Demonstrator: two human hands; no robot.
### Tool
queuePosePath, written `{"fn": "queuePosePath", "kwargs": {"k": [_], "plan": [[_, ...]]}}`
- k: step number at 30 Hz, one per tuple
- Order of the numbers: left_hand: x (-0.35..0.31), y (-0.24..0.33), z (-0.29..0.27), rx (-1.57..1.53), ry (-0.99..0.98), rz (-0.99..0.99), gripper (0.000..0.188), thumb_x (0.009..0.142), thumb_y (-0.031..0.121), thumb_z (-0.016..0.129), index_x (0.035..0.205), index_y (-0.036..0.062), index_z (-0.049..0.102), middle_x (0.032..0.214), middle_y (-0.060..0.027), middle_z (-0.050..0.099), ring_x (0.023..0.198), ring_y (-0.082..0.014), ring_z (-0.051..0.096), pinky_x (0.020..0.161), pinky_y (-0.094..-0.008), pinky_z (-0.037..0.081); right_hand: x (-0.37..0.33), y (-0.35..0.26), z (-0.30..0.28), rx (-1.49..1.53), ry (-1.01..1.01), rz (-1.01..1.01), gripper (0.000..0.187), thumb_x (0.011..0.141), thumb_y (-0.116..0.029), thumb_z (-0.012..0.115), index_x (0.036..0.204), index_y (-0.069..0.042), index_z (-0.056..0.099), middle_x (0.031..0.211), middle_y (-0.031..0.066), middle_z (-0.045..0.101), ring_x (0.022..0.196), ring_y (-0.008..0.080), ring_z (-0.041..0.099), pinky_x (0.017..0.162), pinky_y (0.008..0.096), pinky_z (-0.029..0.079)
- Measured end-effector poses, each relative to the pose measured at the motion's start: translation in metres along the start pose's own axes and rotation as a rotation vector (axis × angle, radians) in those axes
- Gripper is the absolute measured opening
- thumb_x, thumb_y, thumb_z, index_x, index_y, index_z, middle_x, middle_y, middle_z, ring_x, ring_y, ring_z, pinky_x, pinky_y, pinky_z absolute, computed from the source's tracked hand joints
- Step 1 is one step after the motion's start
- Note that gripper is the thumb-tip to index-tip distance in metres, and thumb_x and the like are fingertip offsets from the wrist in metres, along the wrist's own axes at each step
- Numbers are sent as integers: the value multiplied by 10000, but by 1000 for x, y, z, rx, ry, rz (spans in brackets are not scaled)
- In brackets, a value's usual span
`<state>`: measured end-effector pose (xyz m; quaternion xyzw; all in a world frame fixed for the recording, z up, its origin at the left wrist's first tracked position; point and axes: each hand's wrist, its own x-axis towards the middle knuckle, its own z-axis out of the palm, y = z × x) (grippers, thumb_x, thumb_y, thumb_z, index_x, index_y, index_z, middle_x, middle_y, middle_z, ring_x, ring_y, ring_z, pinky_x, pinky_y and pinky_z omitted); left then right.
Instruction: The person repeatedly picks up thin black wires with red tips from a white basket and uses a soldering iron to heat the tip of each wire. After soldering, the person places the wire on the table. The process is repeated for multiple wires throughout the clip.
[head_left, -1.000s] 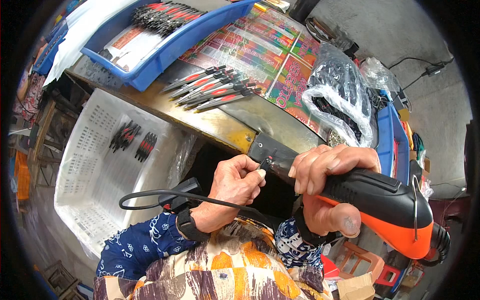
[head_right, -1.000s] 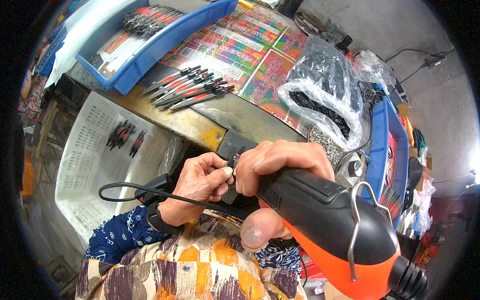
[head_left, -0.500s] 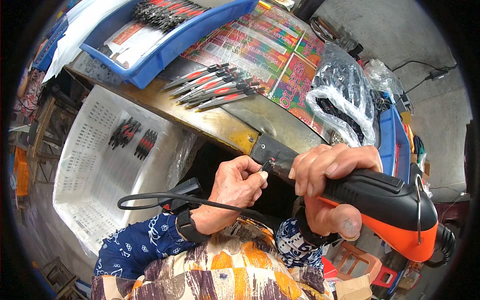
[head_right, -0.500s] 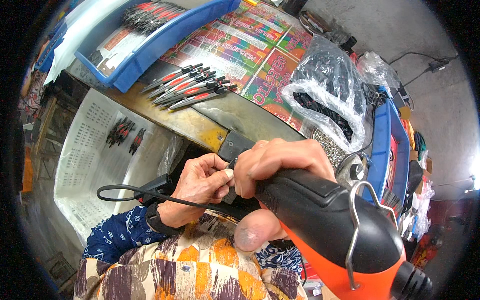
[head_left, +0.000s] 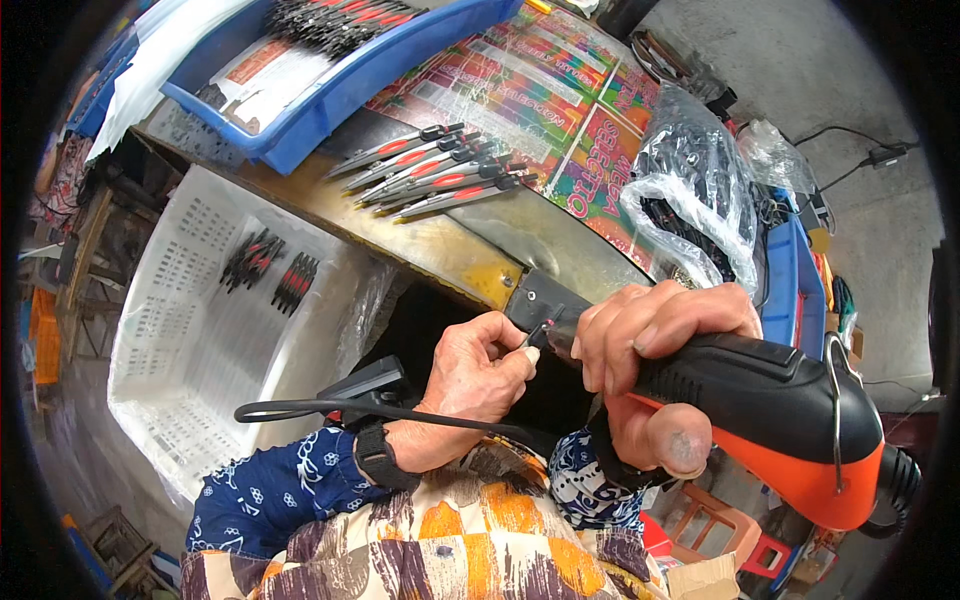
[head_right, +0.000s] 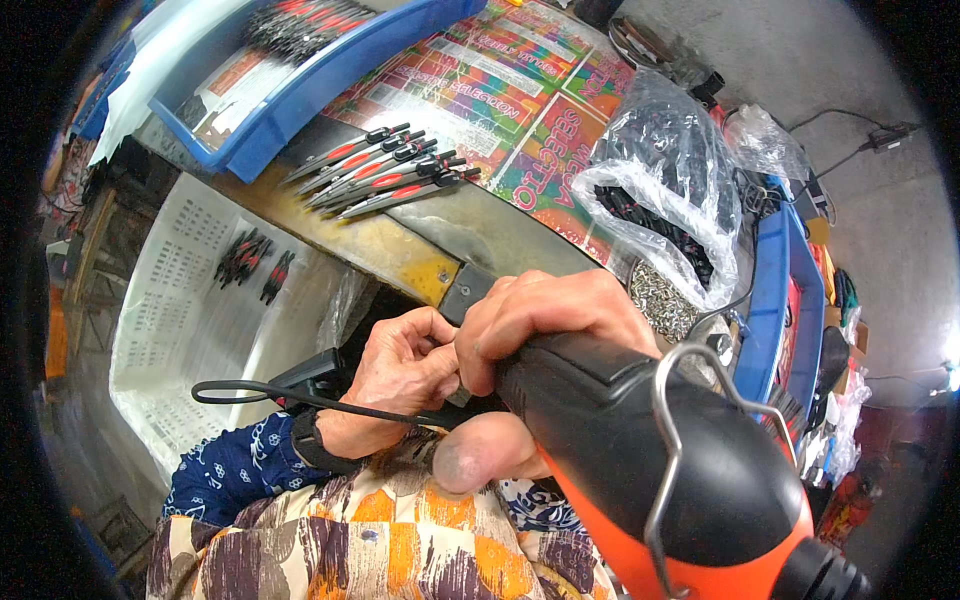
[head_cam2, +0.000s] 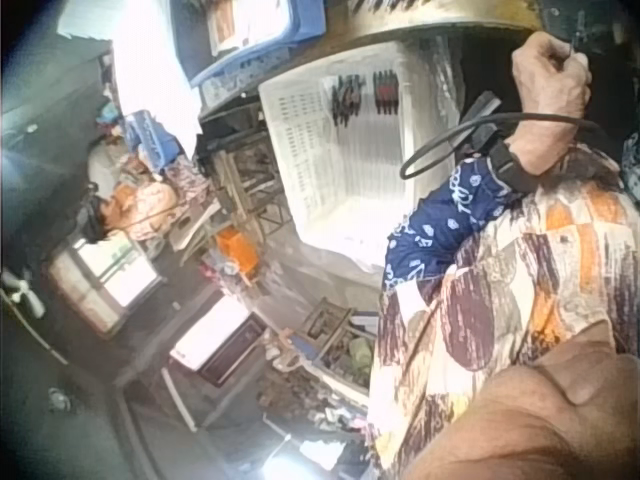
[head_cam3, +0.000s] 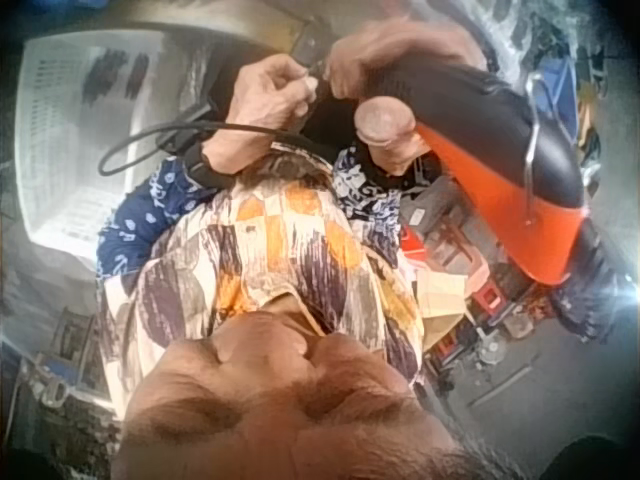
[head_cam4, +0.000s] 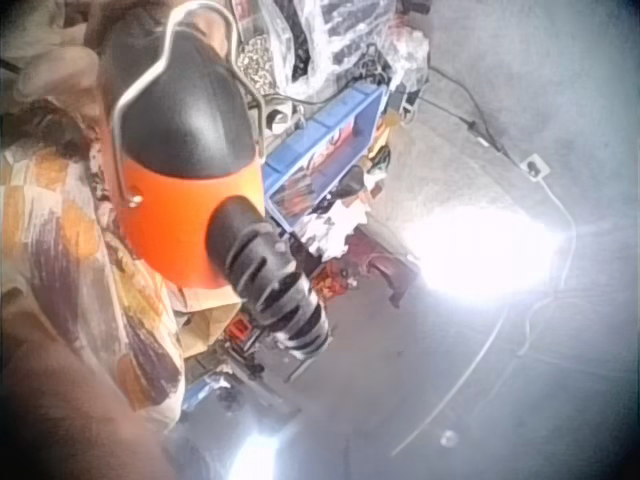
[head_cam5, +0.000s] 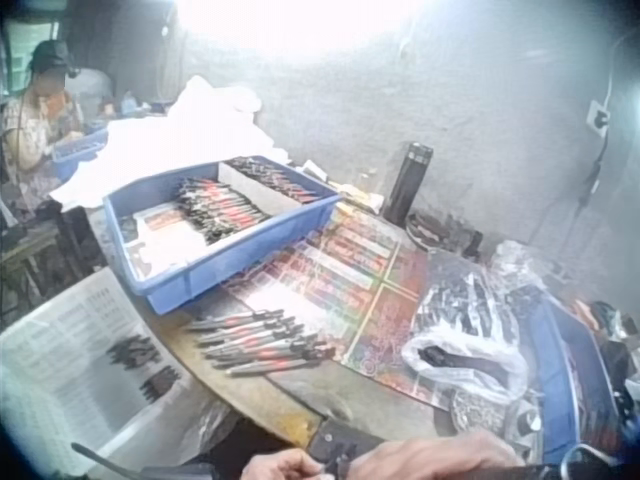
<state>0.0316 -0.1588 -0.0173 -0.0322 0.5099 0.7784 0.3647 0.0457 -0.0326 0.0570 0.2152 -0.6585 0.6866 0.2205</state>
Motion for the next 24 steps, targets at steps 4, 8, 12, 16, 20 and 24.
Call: {"fn": "queuePosePath", "kwargs": {"k": [4, 8, 12, 16, 20, 24], "plan": [[0, -2, 0, -10, -1, 21, 60, 796, -22, 592, 768, -6, 542, 616, 0, 536, 504, -39, 469, 428, -203, 362, 0, -3, 2, -9, 30, 60, 598, 719, -508, 727, 887, -27, 416, 603, 49, 474, 472, 150, 485, 481, 308, 450], [0, -1, 1, -21, 10, -4, 59, 796, -25, 591, 769, -7, 541, 615, 0, 535, 504, -38, 465, 429, -202, 361, 2, -1, 3, -12, 1, 30, 599, 714, -499, 736, 888, -22, 418, 603, 51, 475, 473, 152, 486, 482, 309, 450], [0, -2, 1, -1, 12, 20, 60, 795, -26, 591, 767, -9, 540, 615, -3, 535, 506, -38, 465, 432, -200, 362, 4, 1, 0, -13, -45, -5, 601, 710, -490, 745, 889, -17, 420, 603, 54, 476, 474, 154, 486, 483, 310, 451], [0, -2, 1, 24, 17, 34, 59, 797, -21, 588, 763, -11, 541, 609, -4, 534, 508, -41, 466, 434, -202, 365, 6, 3, -4, -27, -89, -39, 603, 706, -481, 755, 889, -12, 422, 603, 57, 477, 476, 155, 487, 484, 310, 451], [1, -5, 0, 72, 11, 60, 63, 800, -4, 588, 760, -15, 540, 592, -6, 528, 500, -49, 471, 432, -206, 366, -3, -1, 2, -26, 45, 67, 602, 699, -459, 767, 901, -4, 429, 600, 61, 476, 480, 163, 494, 481, 317, 451], [4, -9, -2, 88, 4, 100, 67, 800, 14, 592, 769, -17, 543, 583, -10, 529, 482, -58, 474, 420, -214, 364, -2, -7, -7, -47, -37, 177, 611, 661, -404, 811, 912, 18, 449, 609, 76, 487, 489, 181, 505, 483, 334, 448]]}}
